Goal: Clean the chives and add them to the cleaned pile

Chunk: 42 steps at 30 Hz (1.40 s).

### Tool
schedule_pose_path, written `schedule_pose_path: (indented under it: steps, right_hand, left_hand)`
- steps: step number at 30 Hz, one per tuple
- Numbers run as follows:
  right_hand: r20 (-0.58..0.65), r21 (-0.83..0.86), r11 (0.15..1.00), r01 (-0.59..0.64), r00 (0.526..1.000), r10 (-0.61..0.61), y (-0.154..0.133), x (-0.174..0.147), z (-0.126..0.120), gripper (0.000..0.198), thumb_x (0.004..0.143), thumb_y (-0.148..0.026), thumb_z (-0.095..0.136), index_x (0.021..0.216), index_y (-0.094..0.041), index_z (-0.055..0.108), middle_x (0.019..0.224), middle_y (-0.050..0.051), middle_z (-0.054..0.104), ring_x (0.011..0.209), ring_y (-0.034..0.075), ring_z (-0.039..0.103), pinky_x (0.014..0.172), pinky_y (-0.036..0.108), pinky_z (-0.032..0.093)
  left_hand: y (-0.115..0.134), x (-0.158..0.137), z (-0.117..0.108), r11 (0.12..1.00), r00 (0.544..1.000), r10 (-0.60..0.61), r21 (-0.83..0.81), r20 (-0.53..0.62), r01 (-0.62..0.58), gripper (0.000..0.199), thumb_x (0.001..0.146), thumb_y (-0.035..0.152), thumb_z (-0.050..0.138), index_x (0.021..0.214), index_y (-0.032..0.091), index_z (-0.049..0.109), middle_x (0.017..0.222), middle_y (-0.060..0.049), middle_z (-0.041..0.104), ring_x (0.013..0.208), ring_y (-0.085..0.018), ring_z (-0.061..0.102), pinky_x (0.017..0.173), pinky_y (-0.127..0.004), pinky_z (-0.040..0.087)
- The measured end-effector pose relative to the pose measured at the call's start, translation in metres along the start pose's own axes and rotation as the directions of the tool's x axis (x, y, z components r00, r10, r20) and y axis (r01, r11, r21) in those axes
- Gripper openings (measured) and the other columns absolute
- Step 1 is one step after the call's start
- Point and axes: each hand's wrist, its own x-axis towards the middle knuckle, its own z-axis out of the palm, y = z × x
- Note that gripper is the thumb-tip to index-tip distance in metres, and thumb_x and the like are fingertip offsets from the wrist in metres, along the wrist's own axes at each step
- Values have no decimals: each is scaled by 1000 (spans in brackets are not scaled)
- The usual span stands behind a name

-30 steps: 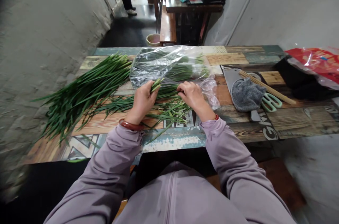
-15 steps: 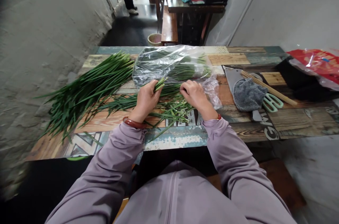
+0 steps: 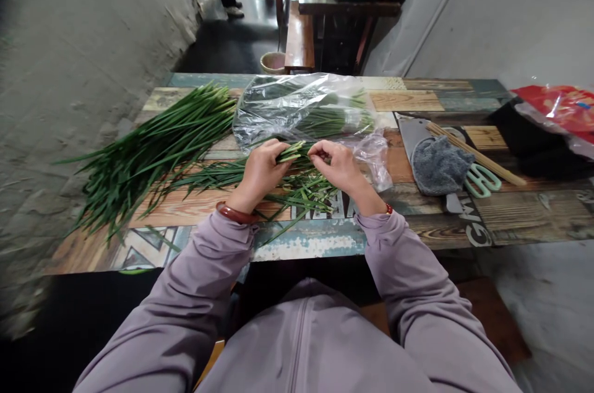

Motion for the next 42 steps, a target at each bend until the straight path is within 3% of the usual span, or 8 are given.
schedule_pose_path:
  steps: [7,13,19,25,33,38,42]
  right_hand:
    - [-87,77,985,-155,983,162,12,4,-12,14,80,-25,58,85,-19,70,78,2,70,68,15,60,65,29,48]
    - [-54,-8,1000,-2,999,2,7,4,-16,19,80,-16,52,85,-20,69,89,5,70,83,18,64,77,33,50]
    - [-52,-89,994,56,997,-61,2,3,-10,10,86,-27,58,85,-22,67,88,5,70,87,20,64,84,35,49]
    - [-255,-150,986,-75,966,35,23,7,-14,23,93,-31,50,82,-21,68,83,5,69,80,19,62,77,33,48]
    - [43,-432,901,39,999,-22,38,5,-10,22,94,-29,55,93,-23,76,100,8,73,95,25,60,88,40,43]
    - [62,-513,858,26,998,7,37,4,-8,17,90,-27,60,91,-24,76,101,9,71,96,27,56,86,41,42]
    - [39,-446,895,13,999,5,33,5,-11,16,91,-26,57,87,-22,72,99,9,71,96,26,57,88,41,42]
  left_hand:
    - [-3,3,0,998,999,-33,46,-3,33,14,86,20,58,73,18,62,76,-4,60,74,-18,56,65,-28,37]
    - [-1,4,-1,999,999,-44,31,-11,45,14,85,19,58,71,19,61,73,-3,59,71,-18,53,64,-28,34]
    - [-1,4,-1,999,999,-39,21,2,39,15,84,17,57,69,19,57,73,-3,56,72,-18,52,65,-29,33]
    - [-3,4,-1,999,998,-39,9,-59,39,14,87,18,54,74,19,55,77,-3,55,76,-19,52,69,-30,37]
    - [-4,5,-4,999,975,-25,27,-221,32,10,87,13,51,80,21,54,97,-8,59,97,-22,53,87,-34,42]
    - [-6,4,-1,997,986,-69,-55,-151,61,10,90,16,47,85,22,53,84,-4,59,81,-19,55,75,-29,41]
    - [-6,3,0,992,976,-108,-84,-189,94,6,91,23,50,88,21,54,80,-2,59,75,-17,55,71,-28,40]
